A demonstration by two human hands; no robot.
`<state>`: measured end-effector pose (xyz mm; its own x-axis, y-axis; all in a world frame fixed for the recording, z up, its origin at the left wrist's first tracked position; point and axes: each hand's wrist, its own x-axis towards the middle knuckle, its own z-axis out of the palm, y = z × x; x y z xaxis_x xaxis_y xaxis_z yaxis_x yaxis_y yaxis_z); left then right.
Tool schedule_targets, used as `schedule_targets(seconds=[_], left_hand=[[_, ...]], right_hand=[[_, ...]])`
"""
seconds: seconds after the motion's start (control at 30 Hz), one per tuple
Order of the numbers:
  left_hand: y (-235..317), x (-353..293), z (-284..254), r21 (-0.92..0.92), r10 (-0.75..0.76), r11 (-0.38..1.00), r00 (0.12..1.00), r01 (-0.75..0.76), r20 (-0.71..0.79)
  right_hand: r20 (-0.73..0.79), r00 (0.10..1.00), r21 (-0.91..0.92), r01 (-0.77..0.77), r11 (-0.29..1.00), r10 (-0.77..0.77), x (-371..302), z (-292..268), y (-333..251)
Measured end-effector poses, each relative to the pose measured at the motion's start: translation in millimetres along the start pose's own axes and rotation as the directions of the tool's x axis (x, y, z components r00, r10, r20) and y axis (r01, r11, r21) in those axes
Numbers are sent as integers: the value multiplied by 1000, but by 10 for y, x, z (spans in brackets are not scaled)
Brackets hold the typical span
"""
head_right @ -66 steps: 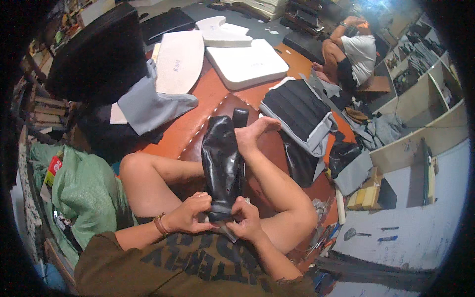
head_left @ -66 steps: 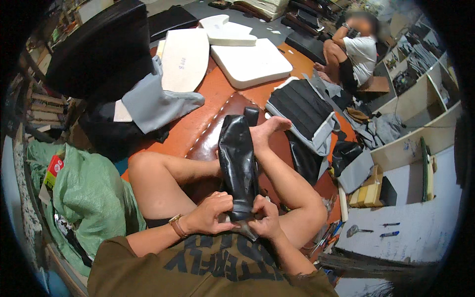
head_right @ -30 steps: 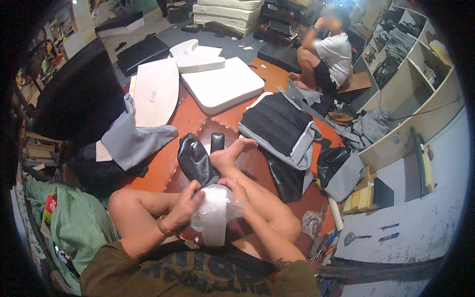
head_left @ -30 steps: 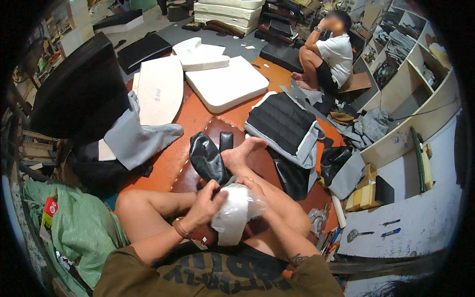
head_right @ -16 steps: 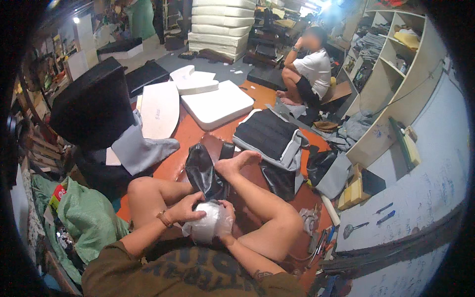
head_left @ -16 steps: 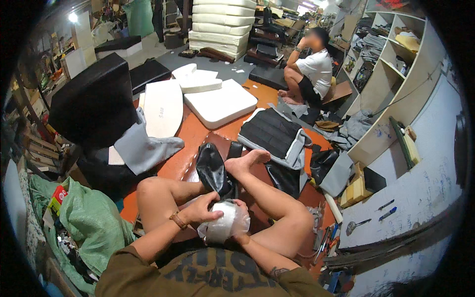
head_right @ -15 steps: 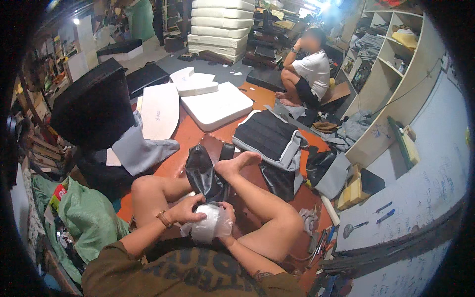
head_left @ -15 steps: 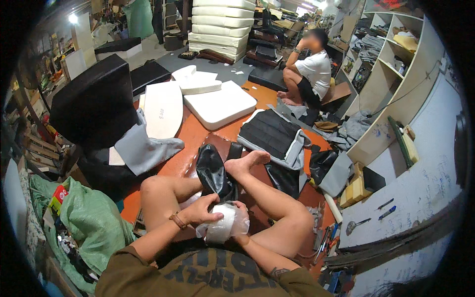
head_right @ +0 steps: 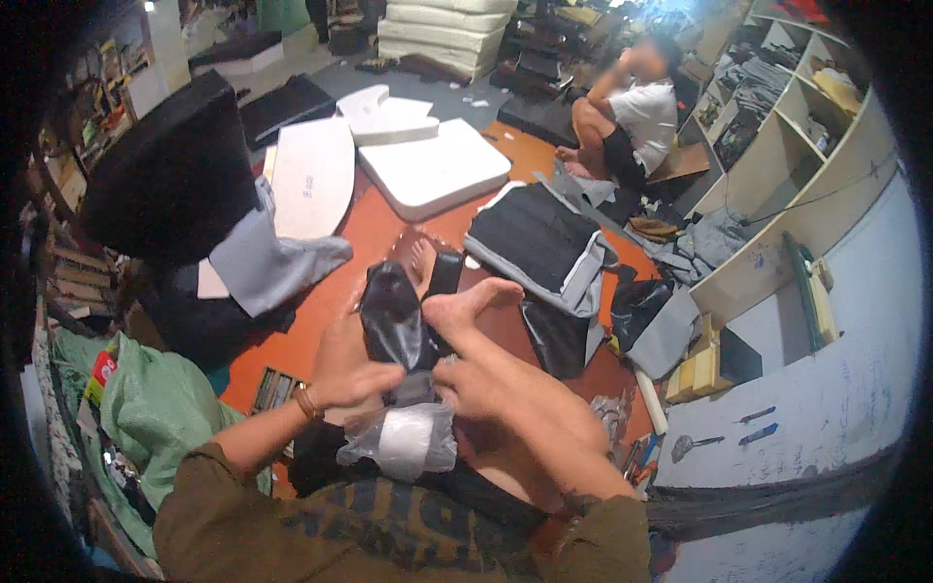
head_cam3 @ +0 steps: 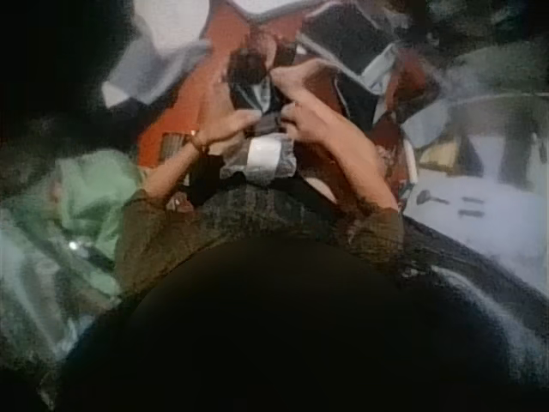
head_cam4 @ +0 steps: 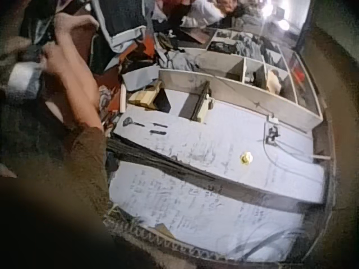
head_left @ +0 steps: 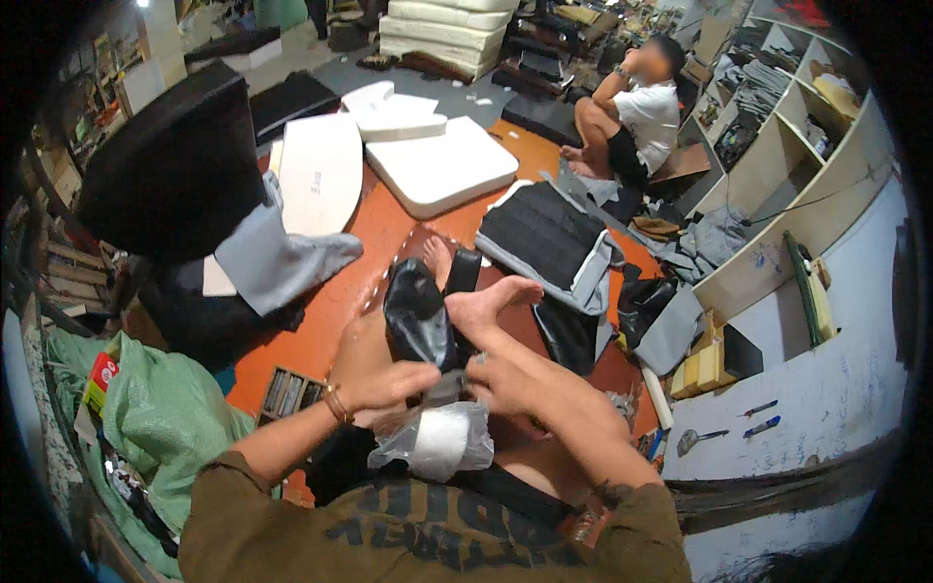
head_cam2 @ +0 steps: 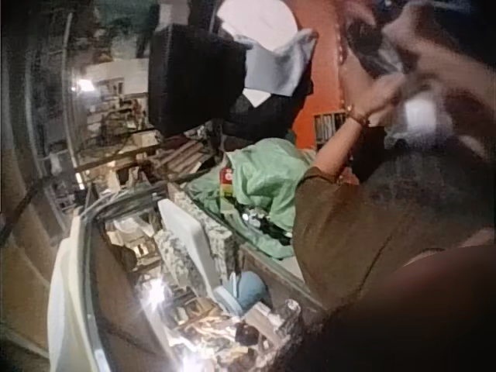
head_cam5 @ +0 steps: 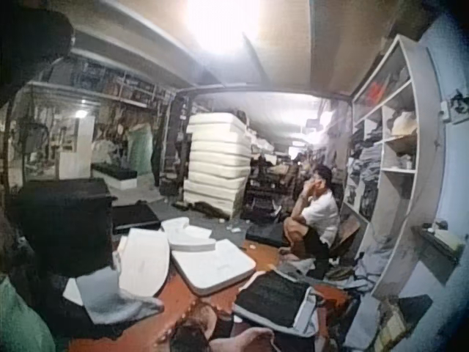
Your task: The person sits on the floor and fits a black leather cover over a white foam cushion. They smooth the material, tuck edges, and adjust the fit by hand while handling the cushion and cover repeatedly.
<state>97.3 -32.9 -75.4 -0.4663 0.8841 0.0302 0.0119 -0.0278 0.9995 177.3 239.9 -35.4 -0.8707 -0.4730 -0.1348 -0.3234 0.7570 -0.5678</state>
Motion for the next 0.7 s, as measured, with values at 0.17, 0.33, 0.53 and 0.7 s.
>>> schedule_targets(seconds=[0.17,0.33,0.53,0.7], left_hand=[[485,390,-193,399,-74,916,991,23,112],[426,495,-324,815,-33,579,998,-25,54],[465,561,-325,797,48,579,983,-170,175],[460,543,-227,694,196,690,976,-207,97]], right_hand=[[56,997,380,-69,922,52,179,-235,380],[209,978,297,-76,952,13,309,-415,283],[153,988,176,6,984,-34,213,-695,67],[-2,988,122,156,980,-157,51,-707,72]])
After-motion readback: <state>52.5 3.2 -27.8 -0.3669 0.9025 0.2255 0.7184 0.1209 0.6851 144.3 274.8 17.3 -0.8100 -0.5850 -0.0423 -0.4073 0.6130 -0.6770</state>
